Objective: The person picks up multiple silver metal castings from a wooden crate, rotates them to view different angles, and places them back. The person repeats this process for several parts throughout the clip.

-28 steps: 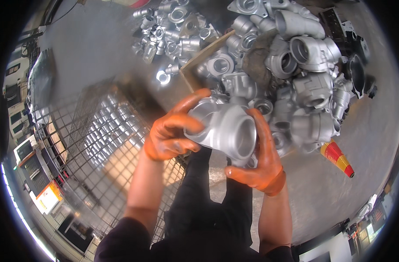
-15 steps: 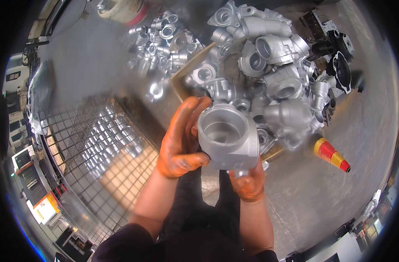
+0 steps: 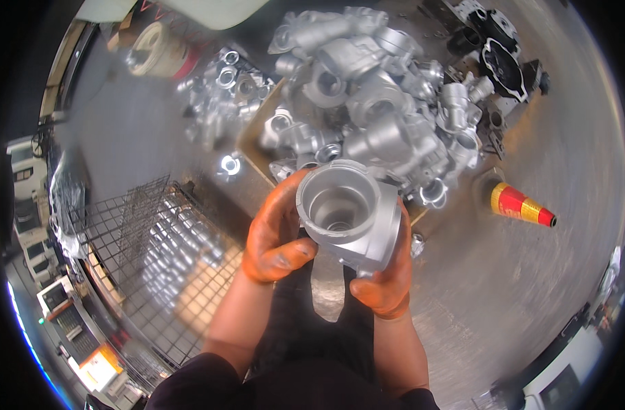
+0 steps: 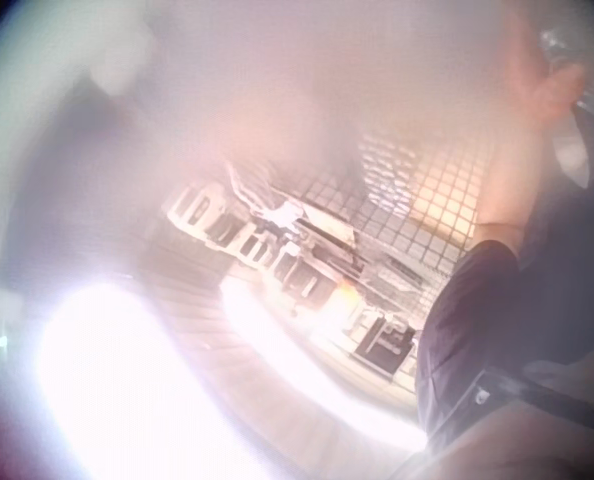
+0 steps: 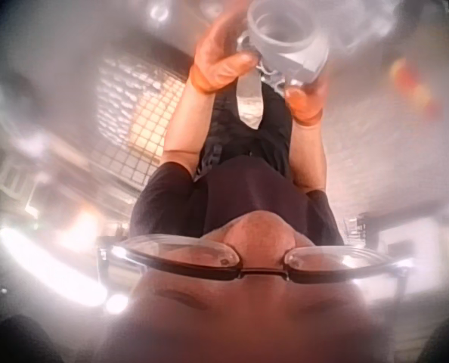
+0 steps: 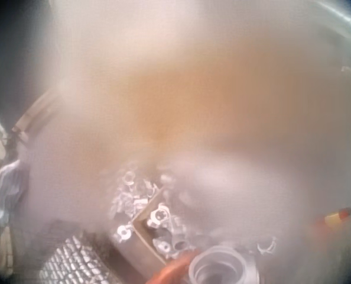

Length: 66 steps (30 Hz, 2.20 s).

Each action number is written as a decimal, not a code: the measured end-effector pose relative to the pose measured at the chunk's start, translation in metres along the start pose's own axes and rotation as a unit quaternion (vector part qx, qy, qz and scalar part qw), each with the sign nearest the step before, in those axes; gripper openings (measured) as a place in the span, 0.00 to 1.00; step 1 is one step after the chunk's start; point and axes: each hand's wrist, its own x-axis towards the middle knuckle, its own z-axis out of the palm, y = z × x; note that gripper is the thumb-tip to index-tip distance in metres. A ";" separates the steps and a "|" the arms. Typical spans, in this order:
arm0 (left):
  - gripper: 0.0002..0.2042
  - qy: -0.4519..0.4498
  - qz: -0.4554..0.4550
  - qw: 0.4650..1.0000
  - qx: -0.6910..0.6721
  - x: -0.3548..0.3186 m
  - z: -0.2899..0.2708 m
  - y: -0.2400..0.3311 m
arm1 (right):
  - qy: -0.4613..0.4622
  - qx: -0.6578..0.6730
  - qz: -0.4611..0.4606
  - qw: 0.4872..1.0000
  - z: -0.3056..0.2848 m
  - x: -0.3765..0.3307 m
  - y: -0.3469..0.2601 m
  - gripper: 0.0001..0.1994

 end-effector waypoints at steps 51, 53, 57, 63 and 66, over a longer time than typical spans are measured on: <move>0.31 -0.069 -0.267 0.957 -0.091 0.074 0.303 -0.191 | 0.310 -0.135 -0.171 0.925 -0.224 -0.096 -0.079 0.46; 0.30 -0.046 -0.307 0.940 -0.144 0.073 0.304 -0.200 | 0.317 -0.102 -0.179 0.926 -0.228 -0.097 -0.078 0.43; 0.28 -0.012 -0.360 0.912 -0.195 0.062 0.301 -0.224 | 0.355 0.077 -0.164 0.917 -0.245 -0.097 -0.069 0.34; 0.24 -0.265 -0.247 0.901 0.238 0.022 0.251 -0.269 | 0.338 0.212 0.110 0.910 -0.302 -0.138 0.027 0.17; 0.32 -0.181 -0.309 0.902 0.241 -0.022 0.212 -0.271 | 0.398 0.201 0.191 0.875 -0.334 -0.157 0.128 0.18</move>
